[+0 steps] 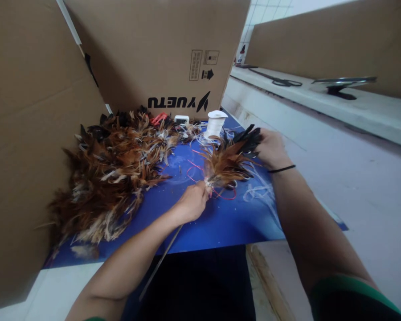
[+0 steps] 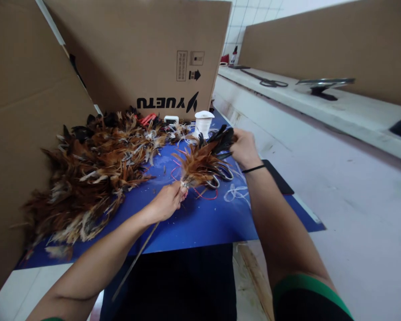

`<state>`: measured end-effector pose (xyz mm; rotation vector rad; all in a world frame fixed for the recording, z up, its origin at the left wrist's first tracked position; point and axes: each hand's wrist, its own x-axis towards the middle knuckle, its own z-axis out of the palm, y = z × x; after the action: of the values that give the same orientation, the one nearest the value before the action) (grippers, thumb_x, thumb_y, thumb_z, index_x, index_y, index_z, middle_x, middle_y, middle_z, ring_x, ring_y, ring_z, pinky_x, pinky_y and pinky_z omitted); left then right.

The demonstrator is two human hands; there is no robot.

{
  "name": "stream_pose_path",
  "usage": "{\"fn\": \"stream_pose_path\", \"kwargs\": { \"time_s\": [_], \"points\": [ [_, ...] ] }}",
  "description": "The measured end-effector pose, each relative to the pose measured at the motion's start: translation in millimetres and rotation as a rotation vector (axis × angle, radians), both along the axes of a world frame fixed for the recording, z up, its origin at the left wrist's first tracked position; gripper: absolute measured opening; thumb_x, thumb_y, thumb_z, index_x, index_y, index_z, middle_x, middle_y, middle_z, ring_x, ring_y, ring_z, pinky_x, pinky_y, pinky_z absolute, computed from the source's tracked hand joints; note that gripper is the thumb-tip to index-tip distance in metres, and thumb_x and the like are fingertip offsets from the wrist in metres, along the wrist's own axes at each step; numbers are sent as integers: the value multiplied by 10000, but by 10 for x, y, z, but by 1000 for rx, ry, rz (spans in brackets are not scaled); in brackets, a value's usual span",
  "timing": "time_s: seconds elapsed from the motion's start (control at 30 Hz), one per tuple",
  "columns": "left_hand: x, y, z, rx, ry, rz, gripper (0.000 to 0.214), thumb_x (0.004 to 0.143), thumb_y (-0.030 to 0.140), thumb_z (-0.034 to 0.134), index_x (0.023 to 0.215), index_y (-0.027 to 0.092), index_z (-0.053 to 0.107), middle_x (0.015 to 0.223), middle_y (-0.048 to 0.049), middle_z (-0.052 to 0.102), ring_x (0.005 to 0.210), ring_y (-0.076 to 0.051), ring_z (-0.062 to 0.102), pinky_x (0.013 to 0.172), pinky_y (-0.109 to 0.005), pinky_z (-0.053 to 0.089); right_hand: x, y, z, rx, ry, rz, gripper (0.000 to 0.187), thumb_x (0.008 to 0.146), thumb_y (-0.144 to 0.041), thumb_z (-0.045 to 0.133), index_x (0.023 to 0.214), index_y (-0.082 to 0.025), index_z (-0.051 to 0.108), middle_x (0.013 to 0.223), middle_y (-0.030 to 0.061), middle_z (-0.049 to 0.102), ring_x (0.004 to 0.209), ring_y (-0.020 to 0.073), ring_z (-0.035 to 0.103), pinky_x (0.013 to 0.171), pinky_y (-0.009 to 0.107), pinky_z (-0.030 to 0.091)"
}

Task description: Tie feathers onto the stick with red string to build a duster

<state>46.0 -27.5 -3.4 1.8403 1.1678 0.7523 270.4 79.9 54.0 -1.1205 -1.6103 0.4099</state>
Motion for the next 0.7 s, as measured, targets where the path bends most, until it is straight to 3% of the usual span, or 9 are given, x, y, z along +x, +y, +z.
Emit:
{"fn": "stream_pose_path", "kwargs": {
  "time_s": [0.1,0.2,0.27,0.33,0.4,0.57,0.7],
  "points": [
    [17,-14,-18,54,138,-10,191,893,265,339,818,170,486,641,-13,511,552,-117,430,571,-253,331,-87,-263,408,127,-173,-57,90,760,-224,631,832,-222,685,765,22,674,689,168,606,701,343,484],
    [33,-21,-45,75,223,-25,201,894,247,319,851,159,494,681,-40,551,574,-132,459,592,-274,353,-402,-620,711,226,-334,154,139,787,-213,619,904,-181,687,850,42,694,739,146,612,714,295,473],
    [43,-23,-60,90,249,-29,211,894,243,309,850,155,496,681,-49,558,573,-138,469,599,-283,366,-612,-775,800,240,-528,415,136,826,-210,579,893,-169,690,847,36,694,776,130,606,743,276,460],
    [54,-24,-68,109,262,-22,210,892,244,309,854,153,495,671,-51,556,565,-141,472,596,-286,371,-756,-815,795,188,-709,629,147,840,-188,554,880,-173,694,832,28,693,803,129,597,776,281,443],
    [64,-24,-66,127,268,-17,200,886,235,311,847,153,489,672,-56,554,560,-142,469,588,-285,367,-821,-757,725,104,-854,740,157,842,-167,542,849,-174,699,809,26,691,796,131,588,788,291,427],
    [87,-24,-41,132,281,-49,220,887,220,288,805,156,482,700,-68,558,571,-143,457,589,-290,347,-786,-524,517,-150,-1019,873,150,840,-166,554,831,-152,703,791,36,689,742,119,583,748,269,409],
    [94,-34,-24,100,278,-52,242,891,229,285,778,154,486,677,-62,550,562,-140,448,586,-286,337,-729,-451,451,-221,-1001,881,161,842,-180,550,854,-152,708,792,39,690,735,119,582,727,257,399]
  ]
}}
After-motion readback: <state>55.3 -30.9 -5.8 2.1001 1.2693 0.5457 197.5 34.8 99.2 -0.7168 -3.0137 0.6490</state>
